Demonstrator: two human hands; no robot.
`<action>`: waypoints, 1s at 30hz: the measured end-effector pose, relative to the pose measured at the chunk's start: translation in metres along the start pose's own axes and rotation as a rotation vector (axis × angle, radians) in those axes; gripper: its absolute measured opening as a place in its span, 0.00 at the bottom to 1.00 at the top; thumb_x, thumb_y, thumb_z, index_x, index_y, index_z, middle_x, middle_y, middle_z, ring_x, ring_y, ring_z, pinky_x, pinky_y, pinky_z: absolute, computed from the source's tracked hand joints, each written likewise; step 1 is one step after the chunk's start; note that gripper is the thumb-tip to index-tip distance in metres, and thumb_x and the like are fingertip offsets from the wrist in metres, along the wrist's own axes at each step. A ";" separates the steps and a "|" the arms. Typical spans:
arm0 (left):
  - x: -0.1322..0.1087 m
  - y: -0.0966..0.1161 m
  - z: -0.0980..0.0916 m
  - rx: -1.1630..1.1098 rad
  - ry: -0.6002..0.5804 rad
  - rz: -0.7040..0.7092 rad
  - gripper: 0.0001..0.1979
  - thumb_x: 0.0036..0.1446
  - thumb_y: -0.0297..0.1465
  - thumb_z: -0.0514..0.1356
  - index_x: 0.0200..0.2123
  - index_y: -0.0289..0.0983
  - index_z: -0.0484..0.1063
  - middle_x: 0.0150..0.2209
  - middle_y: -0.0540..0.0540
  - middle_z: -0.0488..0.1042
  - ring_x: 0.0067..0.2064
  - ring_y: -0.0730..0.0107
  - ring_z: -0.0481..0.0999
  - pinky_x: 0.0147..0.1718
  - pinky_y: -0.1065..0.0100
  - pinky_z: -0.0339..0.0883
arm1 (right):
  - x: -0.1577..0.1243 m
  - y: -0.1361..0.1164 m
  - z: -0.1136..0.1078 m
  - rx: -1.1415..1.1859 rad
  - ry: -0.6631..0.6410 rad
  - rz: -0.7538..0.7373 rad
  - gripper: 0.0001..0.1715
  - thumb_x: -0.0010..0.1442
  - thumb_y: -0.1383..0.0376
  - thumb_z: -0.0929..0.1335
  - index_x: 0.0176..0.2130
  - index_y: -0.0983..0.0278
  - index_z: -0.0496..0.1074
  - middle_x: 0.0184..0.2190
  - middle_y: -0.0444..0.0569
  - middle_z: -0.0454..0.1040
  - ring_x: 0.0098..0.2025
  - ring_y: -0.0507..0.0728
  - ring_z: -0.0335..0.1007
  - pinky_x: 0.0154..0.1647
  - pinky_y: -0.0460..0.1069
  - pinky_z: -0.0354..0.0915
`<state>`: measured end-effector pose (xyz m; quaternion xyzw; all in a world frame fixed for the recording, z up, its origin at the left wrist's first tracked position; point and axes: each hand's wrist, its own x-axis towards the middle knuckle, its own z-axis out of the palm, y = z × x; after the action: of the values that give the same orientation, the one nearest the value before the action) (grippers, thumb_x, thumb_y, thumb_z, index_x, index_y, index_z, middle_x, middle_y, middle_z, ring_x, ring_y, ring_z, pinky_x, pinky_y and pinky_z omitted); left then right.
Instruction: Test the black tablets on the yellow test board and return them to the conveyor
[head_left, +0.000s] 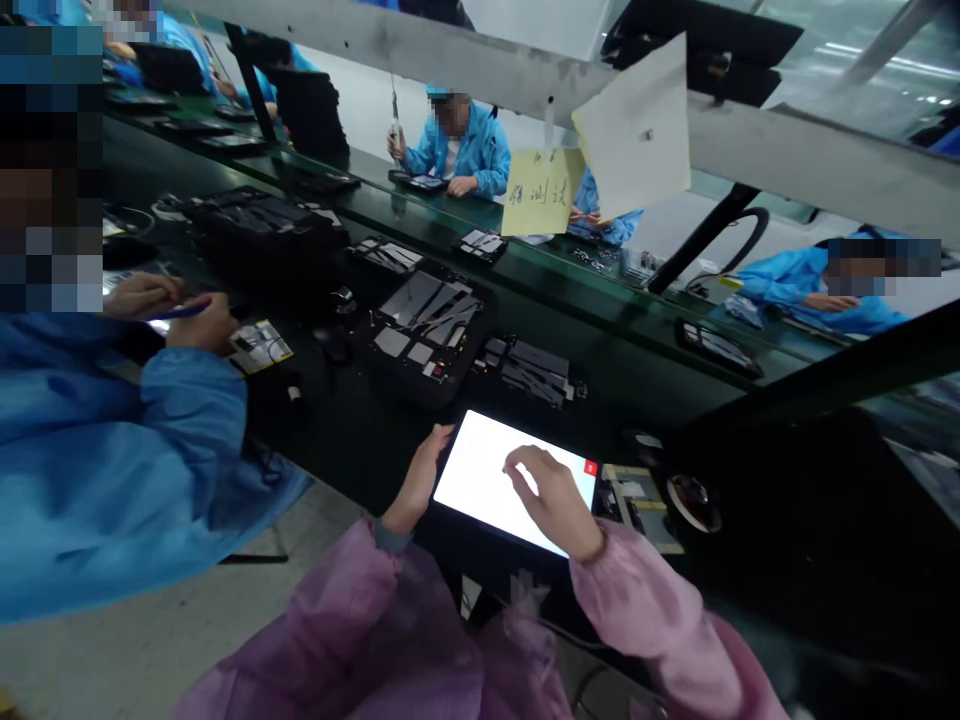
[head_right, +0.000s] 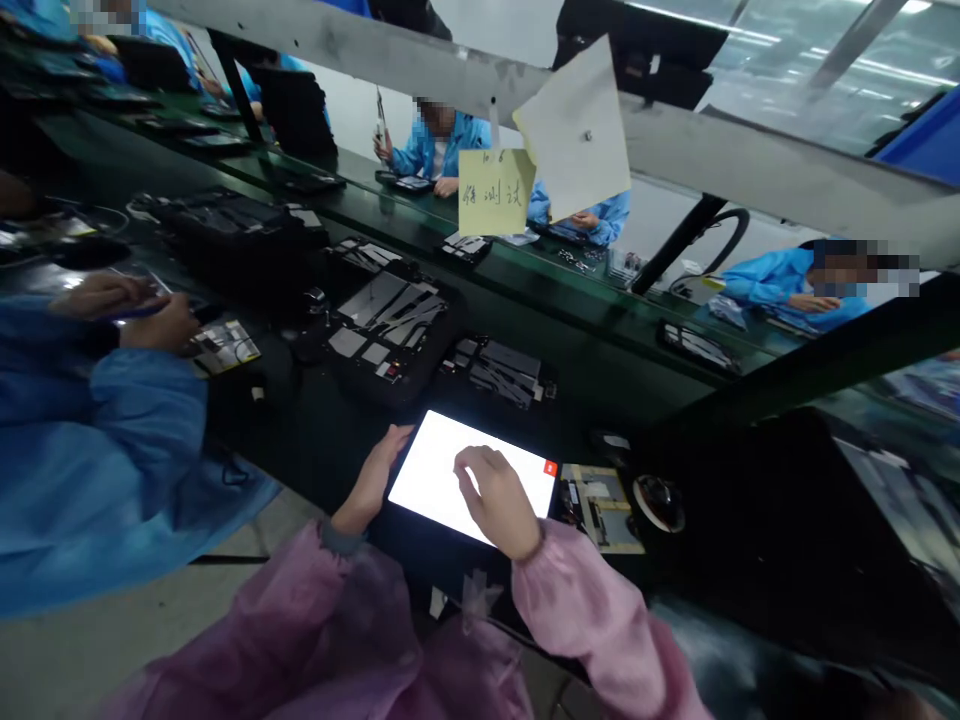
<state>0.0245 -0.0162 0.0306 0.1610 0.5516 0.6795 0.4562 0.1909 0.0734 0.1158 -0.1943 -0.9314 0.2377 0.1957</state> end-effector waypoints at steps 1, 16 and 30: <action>0.000 0.000 0.000 -0.011 0.006 -0.022 0.31 0.58 0.53 0.49 0.49 0.34 0.72 0.49 0.39 0.75 0.50 0.55 0.74 0.49 0.59 0.66 | -0.017 0.000 -0.009 0.040 -0.001 0.041 0.08 0.65 0.69 0.60 0.36 0.62 0.67 0.33 0.48 0.72 0.35 0.55 0.68 0.38 0.49 0.64; 0.000 -0.013 -0.011 0.172 0.166 0.003 0.25 0.43 0.41 0.66 0.46 0.38 0.73 0.42 0.47 0.77 0.46 0.59 0.75 0.43 0.65 0.67 | -0.213 -0.045 -0.052 0.462 0.720 0.494 0.05 0.64 0.68 0.63 0.34 0.61 0.66 0.28 0.46 0.66 0.34 0.54 0.64 0.37 0.49 0.64; -0.001 -0.011 -0.009 0.071 0.189 -0.052 0.23 0.44 0.41 0.65 0.44 0.38 0.74 0.42 0.47 0.77 0.47 0.59 0.73 0.45 0.64 0.65 | -0.145 -0.051 -0.025 0.218 0.474 0.172 0.14 0.60 0.72 0.65 0.47 0.60 0.68 0.44 0.54 0.73 0.51 0.62 0.68 0.48 0.60 0.68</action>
<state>0.0234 -0.0222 0.0176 0.0977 0.6200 0.6595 0.4135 0.3118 -0.0252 0.1232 -0.3008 -0.8085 0.3004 0.4068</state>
